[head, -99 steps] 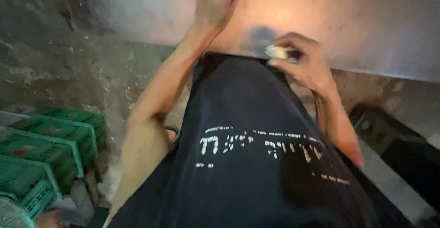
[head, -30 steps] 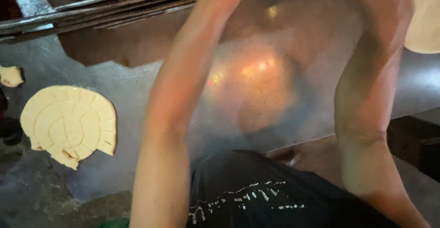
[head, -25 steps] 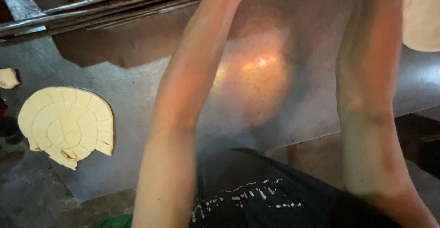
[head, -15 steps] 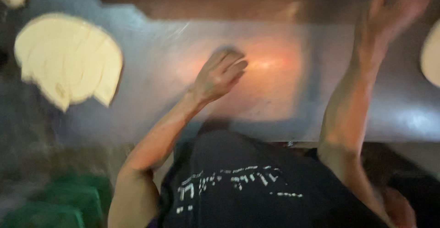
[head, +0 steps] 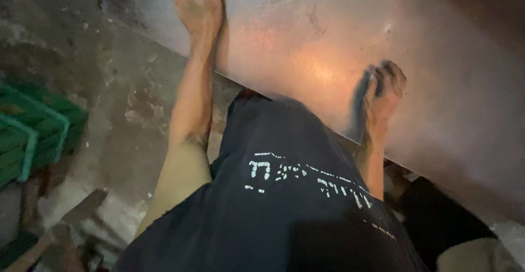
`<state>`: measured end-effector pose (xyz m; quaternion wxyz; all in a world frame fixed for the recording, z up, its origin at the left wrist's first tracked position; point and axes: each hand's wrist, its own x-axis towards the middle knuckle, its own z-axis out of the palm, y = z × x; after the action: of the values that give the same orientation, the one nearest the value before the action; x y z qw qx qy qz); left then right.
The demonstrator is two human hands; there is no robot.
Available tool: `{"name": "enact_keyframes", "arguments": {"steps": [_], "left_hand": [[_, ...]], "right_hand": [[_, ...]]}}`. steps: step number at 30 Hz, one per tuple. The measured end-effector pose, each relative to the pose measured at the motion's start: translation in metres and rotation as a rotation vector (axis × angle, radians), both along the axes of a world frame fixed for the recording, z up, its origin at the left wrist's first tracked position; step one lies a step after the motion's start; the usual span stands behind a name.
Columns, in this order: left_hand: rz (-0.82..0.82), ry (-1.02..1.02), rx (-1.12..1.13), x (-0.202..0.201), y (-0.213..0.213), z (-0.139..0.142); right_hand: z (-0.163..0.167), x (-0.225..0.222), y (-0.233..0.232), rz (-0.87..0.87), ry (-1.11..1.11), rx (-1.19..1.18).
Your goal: The person stands at a metal workbench in a bakery and shapes small pieces of dough by hand, rolling and pressing each piece on the bench before placing the formed dough balls onto a tray with other finished dough pieces. They work through the dough pieces one at a time across the episode.
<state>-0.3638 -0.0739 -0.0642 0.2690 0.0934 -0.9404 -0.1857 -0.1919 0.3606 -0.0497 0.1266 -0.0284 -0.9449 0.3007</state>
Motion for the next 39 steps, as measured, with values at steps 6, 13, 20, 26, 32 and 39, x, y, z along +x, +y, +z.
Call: {"name": "enact_keyframes", "arguments": {"steps": [6, 13, 20, 26, 32, 39], "left_hand": [[-0.278, -0.156, 0.549, -0.005, 0.035, 0.008], [-0.931, -0.840, 0.772, 0.116, 0.087, 0.014], [-0.856, -0.808, 1.703, 0.086, 0.122, 0.009], [-0.708, -0.483, 1.473, 0.078, 0.156, 0.008], [-0.847, -0.303, 1.078, 0.050, 0.152, 0.003], [-0.975, -0.431, 0.686, 0.023, 0.122, 0.019]], "right_hand": [[0.017, -0.017, -0.028, 0.108, -0.021, 0.023], [0.080, -0.010, -0.108, 0.251, -0.335, -0.349], [0.121, -0.026, -0.137, 0.449, -0.033, -0.051], [0.094, -0.026, -0.157, 0.251, 0.084, -0.004], [0.039, -0.031, -0.180, 0.118, 0.224, -0.115], [0.021, -0.042, -0.202, -0.072, -0.240, -0.916]]}}
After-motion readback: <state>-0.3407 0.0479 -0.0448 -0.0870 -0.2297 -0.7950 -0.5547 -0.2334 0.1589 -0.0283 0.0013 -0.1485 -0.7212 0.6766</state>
